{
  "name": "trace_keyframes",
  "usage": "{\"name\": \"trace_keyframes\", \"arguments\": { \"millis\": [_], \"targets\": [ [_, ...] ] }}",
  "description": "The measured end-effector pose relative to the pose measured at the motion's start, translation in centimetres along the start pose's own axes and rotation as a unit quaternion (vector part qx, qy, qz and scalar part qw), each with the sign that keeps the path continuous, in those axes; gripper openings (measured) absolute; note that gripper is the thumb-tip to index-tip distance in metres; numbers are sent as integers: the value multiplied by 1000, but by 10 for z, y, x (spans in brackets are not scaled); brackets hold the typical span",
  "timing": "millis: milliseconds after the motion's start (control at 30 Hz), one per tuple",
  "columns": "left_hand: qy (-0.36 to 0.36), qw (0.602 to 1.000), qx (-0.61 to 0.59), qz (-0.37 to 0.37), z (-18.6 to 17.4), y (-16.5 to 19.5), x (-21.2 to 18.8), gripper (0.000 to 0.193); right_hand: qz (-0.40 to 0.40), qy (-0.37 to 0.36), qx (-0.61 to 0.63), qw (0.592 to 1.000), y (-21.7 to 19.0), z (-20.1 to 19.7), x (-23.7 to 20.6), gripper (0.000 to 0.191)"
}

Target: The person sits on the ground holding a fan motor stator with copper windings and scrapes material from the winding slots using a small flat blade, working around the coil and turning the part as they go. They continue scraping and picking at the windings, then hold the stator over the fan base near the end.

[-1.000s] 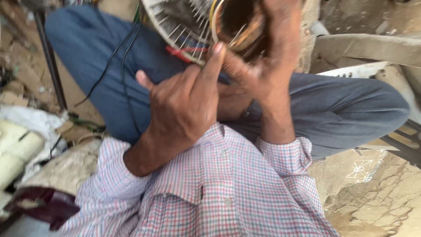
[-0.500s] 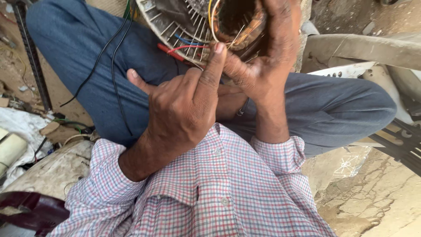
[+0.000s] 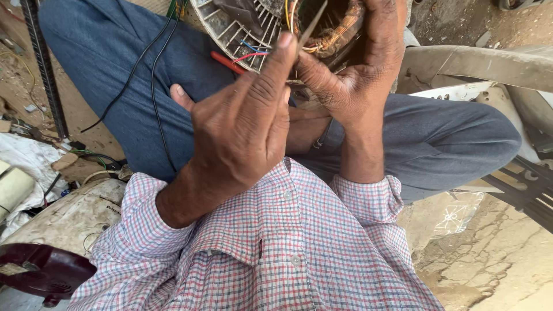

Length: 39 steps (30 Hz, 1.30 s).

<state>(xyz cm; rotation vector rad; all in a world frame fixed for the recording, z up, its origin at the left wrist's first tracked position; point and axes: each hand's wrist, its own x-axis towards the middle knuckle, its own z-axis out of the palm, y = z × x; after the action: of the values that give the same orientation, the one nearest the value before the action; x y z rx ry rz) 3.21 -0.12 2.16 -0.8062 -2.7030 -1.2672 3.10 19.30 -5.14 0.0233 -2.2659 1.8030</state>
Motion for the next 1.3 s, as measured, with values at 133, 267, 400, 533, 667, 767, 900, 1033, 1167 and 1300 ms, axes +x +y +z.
{"name": "trace_keyframes", "arguments": {
  "millis": [133, 267, 400, 533, 667, 767, 900, 1033, 1167, 1300],
  "targets": [
    [18, 997, -70, -30, -1, -8, 14, 42, -21, 3, 15, 1000, 4, 0, 0, 82],
    [-16, 987, -148, -63, 4, -28, 37, 51, -5, -3, 32, 999, 6, 1, -2, 80],
    [-41, 989, -103, 103, 4, -48, 50, 56, -5, 8, 21, 1000, 5, 1, -2, 81],
    [-86, 978, -32, 185, -1, -56, 58, 59, 7, 3, -44, 999, -2, -1, -1, 81],
    [-93, 962, 12, 258, -10, -55, 68, 69, 2, 9, -45, 999, -3, 0, 0, 86],
    [-102, 954, 63, 276, -15, -53, 68, 65, 0, 12, -14, 1000, 1, 2, -1, 86],
    [-112, 935, 146, 305, -15, -50, 68, 53, 5, 14, 22, 1000, 9, 5, -8, 70],
    [-139, 927, 177, 300, -11, -45, 75, 47, 42, 11, 36, 998, 8, 3, -13, 62],
    [-145, 939, 129, 285, -9, -44, 79, 47, 14, -9, -41, 999, 4, 0, -5, 63],
    [-112, 963, 6, 246, -8, -60, 79, 37, 4, -6, -7, 1000, -2, 3, 3, 76]
  ]
}}
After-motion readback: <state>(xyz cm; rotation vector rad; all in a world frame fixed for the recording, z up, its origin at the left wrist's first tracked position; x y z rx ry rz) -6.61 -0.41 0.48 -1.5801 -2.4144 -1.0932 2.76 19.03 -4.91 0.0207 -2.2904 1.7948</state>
